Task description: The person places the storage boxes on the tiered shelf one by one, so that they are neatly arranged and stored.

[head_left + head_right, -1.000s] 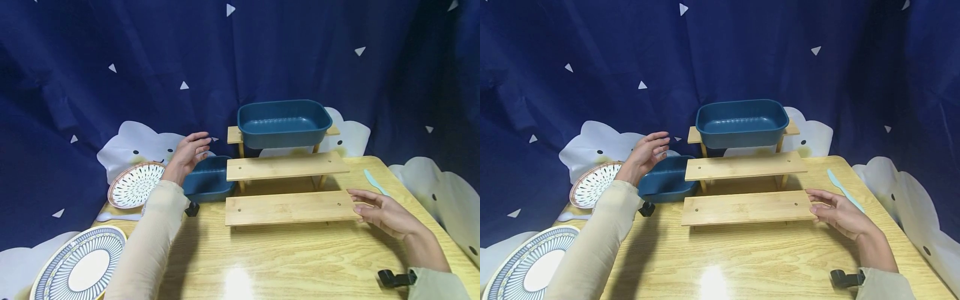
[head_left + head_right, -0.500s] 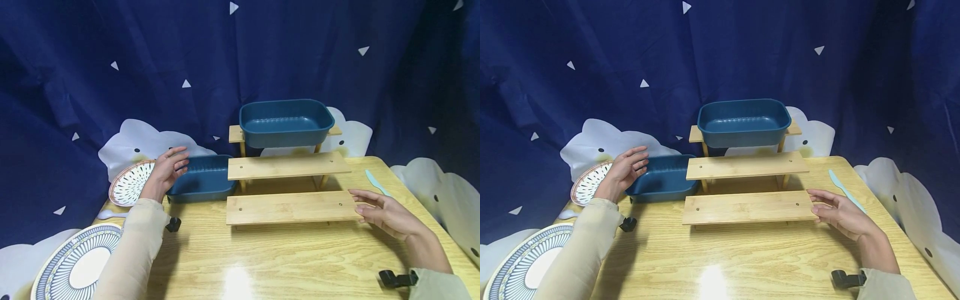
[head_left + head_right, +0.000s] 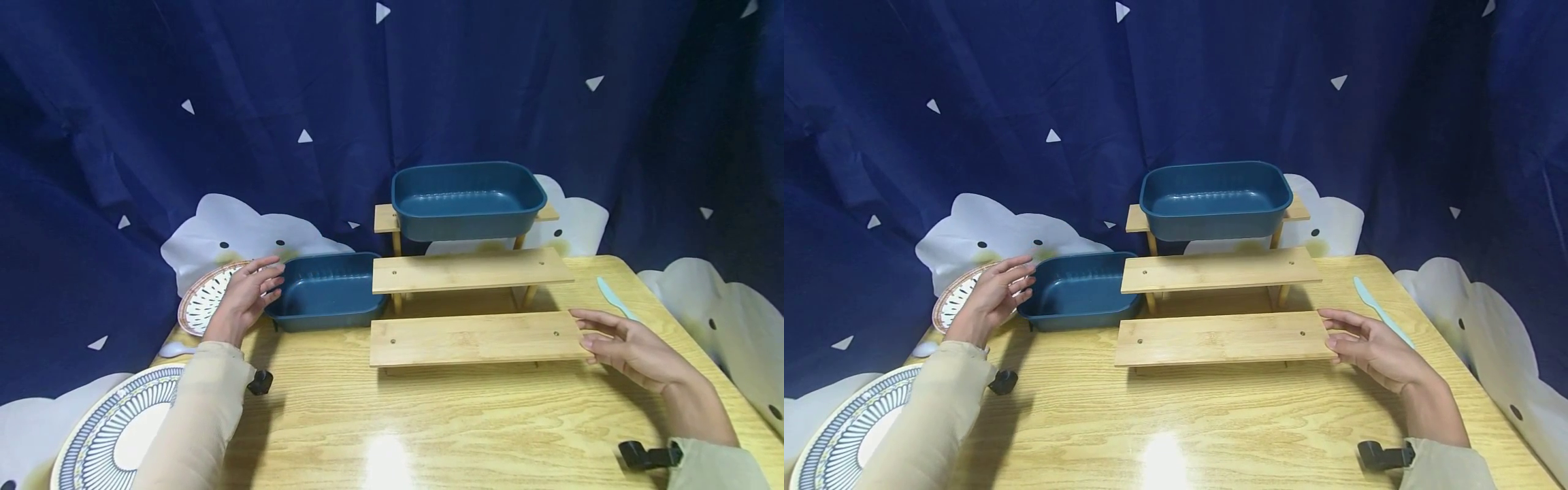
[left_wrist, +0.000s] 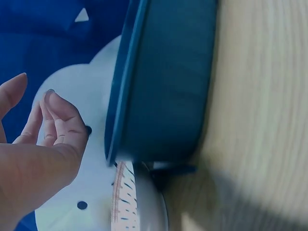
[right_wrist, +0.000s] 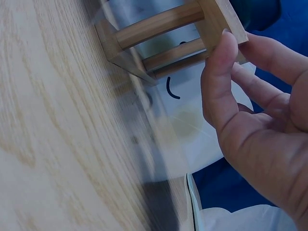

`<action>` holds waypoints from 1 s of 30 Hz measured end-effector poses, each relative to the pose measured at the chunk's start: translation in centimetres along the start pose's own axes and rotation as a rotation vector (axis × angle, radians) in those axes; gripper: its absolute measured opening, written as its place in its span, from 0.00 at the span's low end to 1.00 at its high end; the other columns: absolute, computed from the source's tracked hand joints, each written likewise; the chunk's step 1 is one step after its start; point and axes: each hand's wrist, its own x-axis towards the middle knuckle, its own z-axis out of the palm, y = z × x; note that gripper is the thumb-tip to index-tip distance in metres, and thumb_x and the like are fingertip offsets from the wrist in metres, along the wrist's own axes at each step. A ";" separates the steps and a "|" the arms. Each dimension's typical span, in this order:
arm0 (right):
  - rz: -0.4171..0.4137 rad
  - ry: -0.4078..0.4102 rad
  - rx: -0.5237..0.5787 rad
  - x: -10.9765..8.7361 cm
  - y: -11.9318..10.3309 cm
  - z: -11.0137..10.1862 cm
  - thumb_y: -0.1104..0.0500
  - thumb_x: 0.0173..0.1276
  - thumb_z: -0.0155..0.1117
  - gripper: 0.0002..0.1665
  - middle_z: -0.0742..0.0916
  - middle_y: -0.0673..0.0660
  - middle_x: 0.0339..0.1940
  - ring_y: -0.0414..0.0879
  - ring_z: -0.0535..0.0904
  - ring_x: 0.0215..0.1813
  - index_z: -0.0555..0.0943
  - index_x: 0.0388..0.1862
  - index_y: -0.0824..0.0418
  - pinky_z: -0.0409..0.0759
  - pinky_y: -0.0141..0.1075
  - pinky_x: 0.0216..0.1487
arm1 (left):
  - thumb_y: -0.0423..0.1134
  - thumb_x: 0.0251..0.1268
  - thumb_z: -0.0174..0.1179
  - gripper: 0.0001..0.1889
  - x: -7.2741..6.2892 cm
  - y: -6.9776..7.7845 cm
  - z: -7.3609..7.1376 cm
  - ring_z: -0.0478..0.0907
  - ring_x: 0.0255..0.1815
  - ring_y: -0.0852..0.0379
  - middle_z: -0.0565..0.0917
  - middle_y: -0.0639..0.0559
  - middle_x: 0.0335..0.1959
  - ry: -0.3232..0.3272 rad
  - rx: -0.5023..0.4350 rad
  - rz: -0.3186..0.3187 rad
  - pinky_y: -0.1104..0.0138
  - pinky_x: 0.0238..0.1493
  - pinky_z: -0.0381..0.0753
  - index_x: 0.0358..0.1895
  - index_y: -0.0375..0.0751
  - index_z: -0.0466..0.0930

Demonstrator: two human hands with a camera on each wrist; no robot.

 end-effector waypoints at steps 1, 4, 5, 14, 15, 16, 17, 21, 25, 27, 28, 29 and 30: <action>0.003 0.002 -0.003 0.0 0.0 0.0 0.67 0.78 0.52 0.28 0.75 0.36 0.65 0.36 0.78 0.56 0.64 0.75 0.60 0.84 0.37 0.48 | 0.37 0.71 0.64 0.13 -0.1 0.0 -0.3 0.78 0.39 0.61 0.79 0.57 0.46 0.002 0.001 -0.003 0.72 0.37 0.80 0.55 0.50 0.76; 0.012 0.011 -0.009 0.0 0.0 0.1 0.67 0.78 0.52 0.28 0.75 0.36 0.64 0.36 0.78 0.56 0.64 0.75 0.61 0.84 0.37 0.47 | 0.36 0.70 0.64 0.11 -0.3 -0.2 -1.0 0.78 0.38 0.62 0.80 0.58 0.44 0.013 -0.009 -0.014 0.72 0.35 0.80 0.52 0.52 0.79; 0.011 0.012 -0.008 0.0 0.0 0.1 0.67 0.78 0.53 0.28 0.75 0.37 0.64 0.36 0.78 0.56 0.64 0.75 0.61 0.84 0.37 0.47 | 0.36 0.70 0.64 0.10 -0.3 -0.3 -1.3 0.78 0.38 0.62 0.80 0.58 0.44 0.018 -0.012 -0.019 0.72 0.35 0.80 0.51 0.53 0.80; -0.015 -0.005 0.026 -0.2 -0.2 0.1 0.68 0.78 0.51 0.27 0.75 0.38 0.65 0.36 0.78 0.55 0.65 0.74 0.60 0.84 0.36 0.46 | 0.40 0.69 0.66 0.09 -0.3 -1.7 -3.3 0.78 0.41 0.61 0.82 0.60 0.41 0.082 -0.013 -0.042 0.71 0.36 0.80 0.49 0.53 0.80; -0.016 -0.008 0.028 -0.2 -0.2 0.1 0.68 0.78 0.51 0.28 0.75 0.38 0.65 0.36 0.77 0.56 0.64 0.74 0.60 0.84 0.36 0.47 | 0.39 0.68 0.66 0.09 -0.3 -1.8 -3.5 0.79 0.41 0.61 0.82 0.60 0.40 0.091 -0.006 -0.039 0.72 0.36 0.81 0.49 0.52 0.80; -0.017 -0.012 0.027 -0.2 -0.2 0.1 0.68 0.78 0.51 0.28 0.75 0.38 0.65 0.36 0.77 0.56 0.64 0.75 0.60 0.84 0.36 0.47 | 0.39 0.67 0.67 0.10 -0.2 -1.9 -3.7 0.79 0.40 0.62 0.83 0.60 0.39 0.101 0.005 -0.038 0.72 0.35 0.81 0.49 0.51 0.79; -0.017 -0.014 0.026 -0.1 -0.2 0.1 0.68 0.78 0.51 0.28 0.74 0.38 0.65 0.36 0.77 0.56 0.64 0.75 0.61 0.84 0.36 0.47 | 0.38 0.67 0.68 0.12 -0.2 -2.0 -3.8 0.80 0.39 0.62 0.83 0.61 0.37 0.109 0.021 -0.035 0.72 0.35 0.81 0.50 0.50 0.79; -0.011 -0.015 0.020 -0.2 -0.2 0.1 0.68 0.78 0.51 0.29 0.74 0.38 0.66 0.36 0.77 0.56 0.63 0.76 0.61 0.84 0.36 0.47 | 0.38 0.66 0.68 0.22 -0.3 -2.4 -4.1 0.79 0.38 0.64 0.82 0.62 0.36 0.100 0.154 -0.029 0.71 0.40 0.82 0.61 0.42 0.73; -0.004 -0.003 0.002 -0.1 -0.2 0.1 0.67 0.78 0.51 0.29 0.74 0.38 0.65 0.35 0.77 0.56 0.63 0.75 0.61 0.84 0.36 0.47 | 0.38 0.66 0.69 0.30 -0.3 -2.6 -4.1 0.77 0.39 0.65 0.78 0.60 0.38 0.068 0.301 -0.012 0.70 0.45 0.82 0.67 0.36 0.67; -0.011 -0.008 0.007 -0.1 -0.1 0.1 0.68 0.78 0.51 0.29 0.74 0.39 0.65 0.36 0.77 0.56 0.63 0.75 0.61 0.84 0.36 0.47 | 0.36 0.65 0.69 0.31 -0.1 -2.7 -4.0 0.77 0.37 0.66 0.76 0.57 0.40 0.064 0.327 -0.006 0.71 0.44 0.82 0.68 0.34 0.66; -0.012 -0.006 0.011 -0.1 -0.1 0.2 0.68 0.78 0.51 0.28 0.74 0.39 0.65 0.36 0.77 0.56 0.64 0.75 0.60 0.84 0.36 0.47 | 0.35 0.65 0.69 0.31 0.0 -2.8 -4.0 0.77 0.37 0.66 0.75 0.56 0.41 0.063 0.338 -0.003 0.71 0.44 0.82 0.68 0.33 0.66; -0.018 -0.011 0.014 -0.1 -0.1 0.2 0.68 0.78 0.51 0.28 0.74 0.39 0.65 0.36 0.77 0.56 0.64 0.75 0.60 0.84 0.36 0.47 | 0.34 0.65 0.68 0.31 0.0 -2.9 -4.0 0.76 0.36 0.66 0.74 0.54 0.42 0.065 0.348 -0.003 0.71 0.44 0.82 0.68 0.32 0.65; -0.019 -0.011 0.020 -0.1 -0.1 0.2 0.68 0.78 0.51 0.28 0.74 0.39 0.65 0.36 0.77 0.56 0.65 0.74 0.59 0.84 0.36 0.47 | 0.33 0.65 0.68 0.32 0.1 -3.0 -4.0 0.76 0.36 0.66 0.73 0.52 0.43 0.063 0.361 -0.002 0.72 0.43 0.82 0.69 0.31 0.65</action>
